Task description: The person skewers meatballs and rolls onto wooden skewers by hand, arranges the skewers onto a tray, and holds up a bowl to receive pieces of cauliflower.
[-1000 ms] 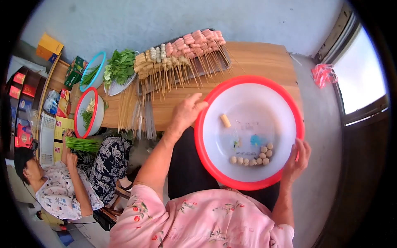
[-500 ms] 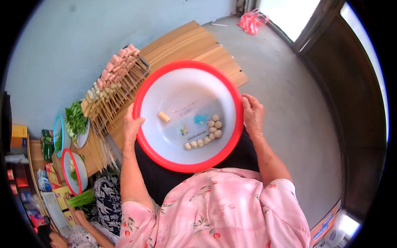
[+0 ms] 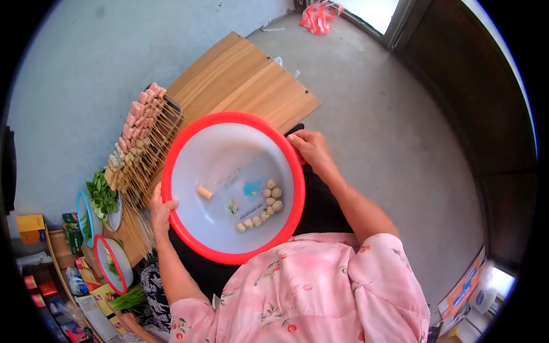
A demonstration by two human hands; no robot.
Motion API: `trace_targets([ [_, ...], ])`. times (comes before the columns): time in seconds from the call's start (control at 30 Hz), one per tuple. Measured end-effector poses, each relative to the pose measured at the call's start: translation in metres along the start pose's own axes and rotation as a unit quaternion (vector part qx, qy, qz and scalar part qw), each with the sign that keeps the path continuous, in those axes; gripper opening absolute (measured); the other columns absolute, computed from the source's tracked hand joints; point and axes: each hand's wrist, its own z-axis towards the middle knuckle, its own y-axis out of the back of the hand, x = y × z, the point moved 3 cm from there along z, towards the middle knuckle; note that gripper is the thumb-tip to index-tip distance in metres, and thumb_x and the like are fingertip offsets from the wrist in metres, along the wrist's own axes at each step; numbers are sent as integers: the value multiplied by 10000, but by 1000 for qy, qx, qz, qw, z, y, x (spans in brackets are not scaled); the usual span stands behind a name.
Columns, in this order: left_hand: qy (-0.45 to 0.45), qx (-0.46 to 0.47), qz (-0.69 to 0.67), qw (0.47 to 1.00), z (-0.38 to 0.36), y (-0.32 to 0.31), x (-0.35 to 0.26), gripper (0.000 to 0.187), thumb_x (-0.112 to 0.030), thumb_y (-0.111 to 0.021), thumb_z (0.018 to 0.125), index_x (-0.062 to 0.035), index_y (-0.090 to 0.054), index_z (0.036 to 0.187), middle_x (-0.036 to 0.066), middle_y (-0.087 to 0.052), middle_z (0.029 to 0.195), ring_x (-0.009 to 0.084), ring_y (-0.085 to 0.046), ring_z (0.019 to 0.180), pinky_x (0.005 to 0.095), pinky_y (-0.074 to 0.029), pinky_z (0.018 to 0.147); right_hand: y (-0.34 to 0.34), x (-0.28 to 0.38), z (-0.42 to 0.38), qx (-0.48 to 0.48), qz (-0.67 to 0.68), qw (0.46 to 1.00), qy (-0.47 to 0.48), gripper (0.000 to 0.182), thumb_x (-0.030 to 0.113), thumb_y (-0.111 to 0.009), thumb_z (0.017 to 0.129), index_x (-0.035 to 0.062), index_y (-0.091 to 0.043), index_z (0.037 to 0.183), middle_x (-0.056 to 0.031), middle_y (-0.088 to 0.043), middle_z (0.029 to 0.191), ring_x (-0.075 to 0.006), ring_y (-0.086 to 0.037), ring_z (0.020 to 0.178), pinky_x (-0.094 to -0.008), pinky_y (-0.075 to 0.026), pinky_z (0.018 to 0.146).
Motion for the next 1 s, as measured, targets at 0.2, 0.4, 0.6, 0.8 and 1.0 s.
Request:
trace_targets([
  [0.2,33,0,-56,998,-9,8,5,678,123,-526,611,-28,-469,1270,77,-597,1088,176,-588,940,279,-468,832,-8,-6,49,-50,-173,970,163,164,141,-610,791,22,-657,893,-130,-611,715,-287,-586,657,-361,-479,624],
  [0.4,53,-13,-53,997,-10,14,16,666,127,-532,617,-17,-468,1264,83,-604,1080,179,-591,938,278,-471,826,-56,-21,60,120,-360,776,503,221,188,-584,749,74,-649,927,-149,-613,914,-307,-558,887,-378,-443,798],
  [0.6,9,-7,-53,999,2,1,13,647,117,-540,615,-9,-476,1247,91,-609,1053,185,-593,924,286,-476,818,-13,6,12,27,60,997,47,357,317,-527,906,-4,-659,990,-44,-641,884,-101,-568,809,-268,-471,730],
  [0.8,-11,9,-81,997,30,-27,0,626,110,-538,611,8,-483,1227,106,-616,1013,187,-609,868,290,-497,760,0,-1,-52,26,152,984,91,495,391,-512,889,-15,-523,1172,-66,-588,1052,-130,-544,912,-268,-451,792],
  [1.0,-17,6,-228,974,51,-46,-11,629,-43,-689,737,51,-391,1283,153,-625,997,188,-626,847,295,-512,728,-3,-14,-45,-86,223,970,30,408,3,-579,721,4,-522,1125,-88,-583,1011,-196,-567,913,-321,-473,809],
])
